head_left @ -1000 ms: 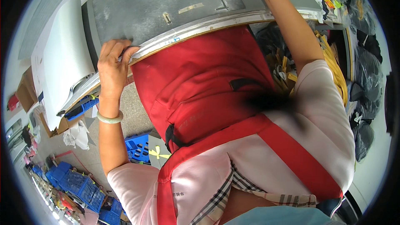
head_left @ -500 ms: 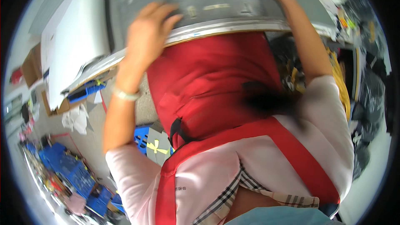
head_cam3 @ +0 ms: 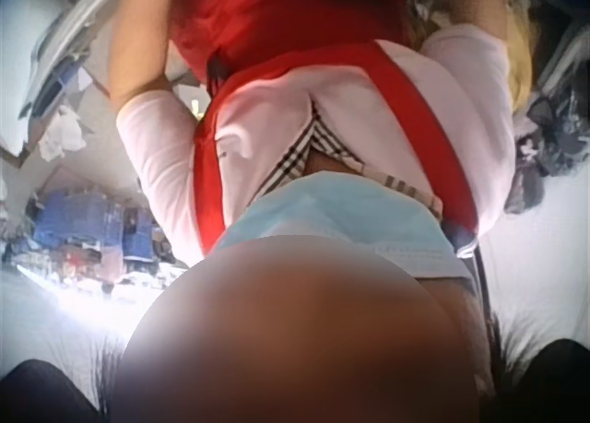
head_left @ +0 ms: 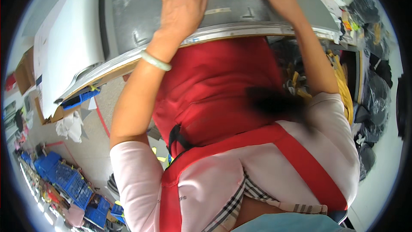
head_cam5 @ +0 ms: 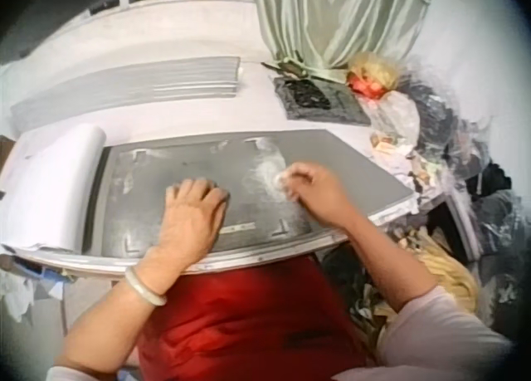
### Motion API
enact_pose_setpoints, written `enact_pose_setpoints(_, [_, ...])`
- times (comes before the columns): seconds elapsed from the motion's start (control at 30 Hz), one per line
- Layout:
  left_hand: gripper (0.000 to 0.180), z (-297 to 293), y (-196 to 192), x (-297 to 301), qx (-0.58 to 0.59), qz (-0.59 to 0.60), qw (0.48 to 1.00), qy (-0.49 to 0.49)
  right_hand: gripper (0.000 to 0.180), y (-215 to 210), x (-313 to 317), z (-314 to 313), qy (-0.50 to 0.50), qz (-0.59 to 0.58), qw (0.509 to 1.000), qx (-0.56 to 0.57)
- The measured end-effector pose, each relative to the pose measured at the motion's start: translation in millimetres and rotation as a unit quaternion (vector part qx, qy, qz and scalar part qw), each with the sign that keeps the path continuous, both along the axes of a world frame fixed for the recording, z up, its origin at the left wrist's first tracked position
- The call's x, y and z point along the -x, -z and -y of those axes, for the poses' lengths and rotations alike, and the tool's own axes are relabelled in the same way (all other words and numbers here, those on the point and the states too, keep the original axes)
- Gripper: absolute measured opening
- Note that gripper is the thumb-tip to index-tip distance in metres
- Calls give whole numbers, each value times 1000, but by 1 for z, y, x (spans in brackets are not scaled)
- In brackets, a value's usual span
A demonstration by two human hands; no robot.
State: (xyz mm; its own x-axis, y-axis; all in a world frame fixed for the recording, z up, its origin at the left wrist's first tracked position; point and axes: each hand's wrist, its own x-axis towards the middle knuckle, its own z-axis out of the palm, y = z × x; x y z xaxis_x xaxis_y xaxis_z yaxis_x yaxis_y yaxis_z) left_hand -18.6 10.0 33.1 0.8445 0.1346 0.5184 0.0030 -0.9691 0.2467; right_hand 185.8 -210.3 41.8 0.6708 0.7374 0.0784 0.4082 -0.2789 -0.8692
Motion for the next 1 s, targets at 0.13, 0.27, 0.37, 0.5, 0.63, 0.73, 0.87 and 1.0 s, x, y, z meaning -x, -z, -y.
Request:
enact_pose_setpoints(0.13, [28, -7, 15, -2, -47, 11, 999, -18, 23, -39, 75, 13, -47, 156, 982, 101])
enact_pose_setpoints(0.27, [32, -6, 16, -4, -47, -16, 999, -14, 16, -36, 85, 21, -64, 183, 977, 91])
enact_pose_setpoints(0.37, [31, 0, 6, -2, -39, -16, 999, -15, 17, -30, 87, 16, -91, 229, 966, 74])
enact_pose_setpoints(0.5, [28, 11, -16, 4, 17, -67, 997, -26, 18, -33, 86, 16, -113, 281, 948, 99])
enact_pose_setpoints(0.63, [30, 8, -10, 4, 41, -55, 998, -14, 18, -40, 86, 20, -28, 47, 985, 162])
enact_pose_setpoints(0.73, [31, 11, -15, 3, 42, -87, 995, -25, 19, -32, 91, 16, 47, 38, 993, 103])
enact_pose_setpoints(0.87, [31, 9, -14, -2, 42, -81, 996, -19, 26, -31, 76, 21, 2, 69, 991, 118])
enact_pose_setpoints(1.0, [31, -2, 2, 0, 6, -34, 999, -16, 21, -61, 73, 8, -55, 4, 977, 204])
